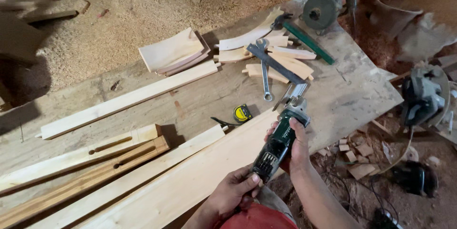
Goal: The person attaches a sanding disc to an orbital sander and then sands the surface of several wooden planks on a workbench. The person moves the sander back and forth along the length of the wood pieces.
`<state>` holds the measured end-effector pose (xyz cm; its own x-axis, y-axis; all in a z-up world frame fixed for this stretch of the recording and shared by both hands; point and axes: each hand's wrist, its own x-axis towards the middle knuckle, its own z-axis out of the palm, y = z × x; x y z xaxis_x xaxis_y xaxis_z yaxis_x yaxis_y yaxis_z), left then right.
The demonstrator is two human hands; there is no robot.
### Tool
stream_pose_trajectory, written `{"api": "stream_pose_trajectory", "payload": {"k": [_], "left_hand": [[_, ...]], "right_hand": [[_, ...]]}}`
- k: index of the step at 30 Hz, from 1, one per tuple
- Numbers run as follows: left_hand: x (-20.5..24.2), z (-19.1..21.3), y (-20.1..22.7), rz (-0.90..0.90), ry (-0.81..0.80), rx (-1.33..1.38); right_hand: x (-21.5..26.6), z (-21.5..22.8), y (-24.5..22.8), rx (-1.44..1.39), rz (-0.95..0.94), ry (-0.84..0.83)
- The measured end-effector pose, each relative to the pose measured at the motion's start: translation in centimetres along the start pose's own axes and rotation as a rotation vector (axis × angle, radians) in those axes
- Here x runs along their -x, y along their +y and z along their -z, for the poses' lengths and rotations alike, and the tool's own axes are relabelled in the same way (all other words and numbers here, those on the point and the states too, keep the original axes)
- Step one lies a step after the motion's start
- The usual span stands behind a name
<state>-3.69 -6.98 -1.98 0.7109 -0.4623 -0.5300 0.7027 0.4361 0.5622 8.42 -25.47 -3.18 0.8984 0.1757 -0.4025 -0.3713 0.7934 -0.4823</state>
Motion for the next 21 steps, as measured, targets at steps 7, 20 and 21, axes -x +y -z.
{"api": "stream_pose_trajectory", "payload": {"k": [7, 20, 21], "left_hand": [[-2.4, -1.1, 1.2, -0.001, 0.039, 0.078], [-5.6, -3.1, 1.6, -0.077, 0.075, 0.114], [-5.7, -3.5, 1.8, -0.082, 0.070, 0.128]], "right_hand": [[-2.9, -0.2, -1.8, 0.019, -0.049, -0.010], [-6.2, -1.0, -4.5, 0.116, -0.123, -0.025], [-6.4, -0.9, -4.7, 0.120, -0.130, -0.037]]}}
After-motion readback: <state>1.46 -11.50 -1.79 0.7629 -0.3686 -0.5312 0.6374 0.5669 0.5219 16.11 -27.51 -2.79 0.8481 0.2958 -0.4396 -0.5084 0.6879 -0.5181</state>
